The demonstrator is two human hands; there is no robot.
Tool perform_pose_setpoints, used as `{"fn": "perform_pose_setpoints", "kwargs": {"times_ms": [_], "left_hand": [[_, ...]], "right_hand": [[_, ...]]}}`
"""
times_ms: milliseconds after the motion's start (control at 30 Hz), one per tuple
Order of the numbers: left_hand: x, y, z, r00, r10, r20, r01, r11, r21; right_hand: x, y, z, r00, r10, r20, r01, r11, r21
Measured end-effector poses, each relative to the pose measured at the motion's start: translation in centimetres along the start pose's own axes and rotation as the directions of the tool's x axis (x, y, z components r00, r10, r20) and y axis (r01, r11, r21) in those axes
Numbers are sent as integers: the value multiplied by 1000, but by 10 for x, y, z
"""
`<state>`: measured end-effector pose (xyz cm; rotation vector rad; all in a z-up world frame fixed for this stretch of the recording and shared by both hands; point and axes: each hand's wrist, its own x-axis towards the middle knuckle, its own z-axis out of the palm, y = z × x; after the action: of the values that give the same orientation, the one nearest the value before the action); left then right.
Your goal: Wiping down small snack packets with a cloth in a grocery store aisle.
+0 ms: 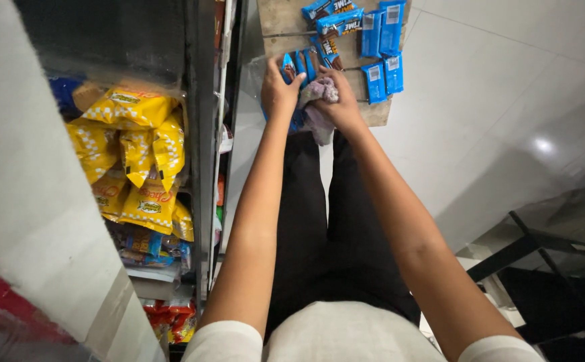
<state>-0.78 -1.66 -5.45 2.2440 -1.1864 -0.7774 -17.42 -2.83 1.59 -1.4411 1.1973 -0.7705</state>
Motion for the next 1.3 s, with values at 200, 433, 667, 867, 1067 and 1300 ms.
{"fn": "perform_pose_setpoints", "kwargs": {"times_ms": [200,433,667,867,1067,1300], "left_hand": [[-2,-15,-32,989,-45,139,82,960,-266],[-17,27,-72,994,101,50,-74,920,-384],[-20,14,-42,992,-28,-126,12,992,-126],[-34,40,-55,993,16,-116,-35,987,-159],[-38,33,-45,990,9,-142,-24,995,-100],[-45,40,-44,981,43,-187,-44,999,-4]], "right_hand": [[-4,-20,-15,995,23,94,-19,999,-42],[-13,-13,-14,974,67,217,-40,992,-123],[-12,-12,-9,981,53,188,-32,993,-117],[-12,-21,-11,978,44,202,-20,992,-123],[-10,-28,-11,977,83,198,-50,984,-169],[-14,-31,-9,982,91,166,-56,977,-208]]}}
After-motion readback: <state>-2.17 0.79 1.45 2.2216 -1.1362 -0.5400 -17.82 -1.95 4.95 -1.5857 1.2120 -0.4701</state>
